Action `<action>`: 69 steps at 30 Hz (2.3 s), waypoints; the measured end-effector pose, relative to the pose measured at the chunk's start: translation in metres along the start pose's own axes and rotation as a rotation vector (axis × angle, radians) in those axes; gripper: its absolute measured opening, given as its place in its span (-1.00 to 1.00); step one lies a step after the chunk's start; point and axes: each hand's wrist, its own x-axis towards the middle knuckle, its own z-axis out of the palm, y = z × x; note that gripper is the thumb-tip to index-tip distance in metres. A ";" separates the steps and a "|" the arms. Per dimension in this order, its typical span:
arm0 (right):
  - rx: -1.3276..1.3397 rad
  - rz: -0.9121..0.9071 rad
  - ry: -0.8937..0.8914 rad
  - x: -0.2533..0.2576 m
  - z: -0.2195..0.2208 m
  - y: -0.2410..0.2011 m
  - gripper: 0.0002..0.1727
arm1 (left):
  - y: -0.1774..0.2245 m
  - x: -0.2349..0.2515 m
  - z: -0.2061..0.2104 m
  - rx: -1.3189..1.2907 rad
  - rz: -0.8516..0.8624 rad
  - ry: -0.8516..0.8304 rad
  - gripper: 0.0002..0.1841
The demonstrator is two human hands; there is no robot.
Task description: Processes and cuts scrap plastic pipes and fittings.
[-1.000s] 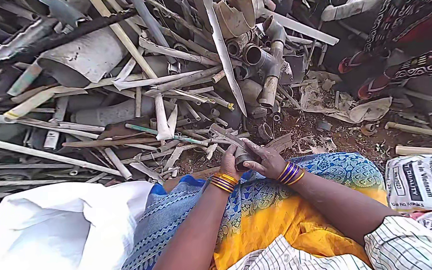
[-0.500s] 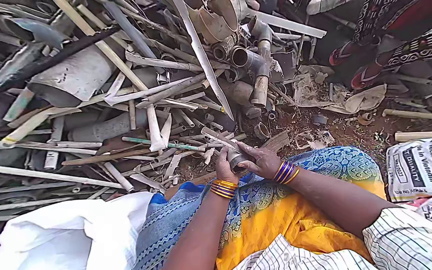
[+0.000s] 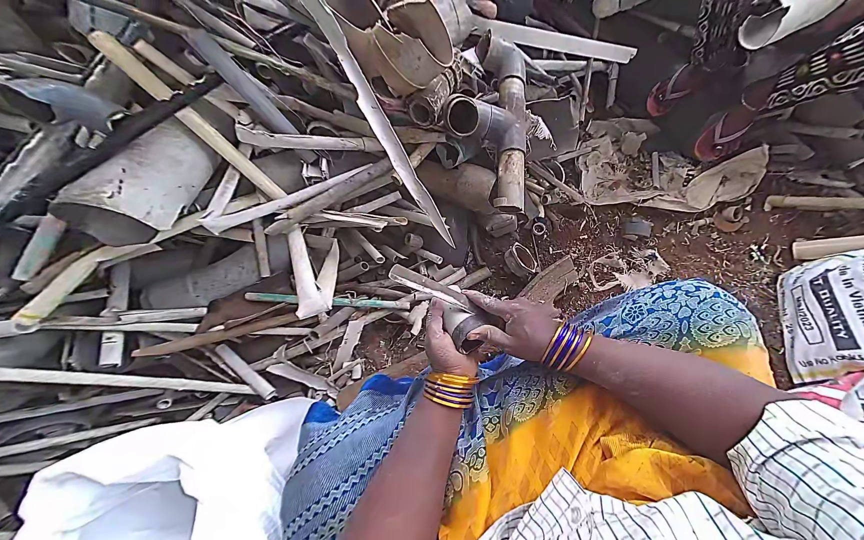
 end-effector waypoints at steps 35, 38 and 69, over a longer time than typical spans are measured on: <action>-0.177 -0.189 0.102 -0.004 0.006 0.005 -0.45 | 0.004 0.018 -0.017 -0.048 -0.129 -0.241 -0.57; -0.236 -0.224 0.199 -0.004 0.012 0.009 -0.51 | 0.001 0.014 -0.013 -0.020 -0.032 -0.173 -0.58; -0.200 -0.271 0.256 -0.002 0.013 0.009 -0.45 | 0.008 0.017 -0.009 0.146 0.060 -0.067 -0.35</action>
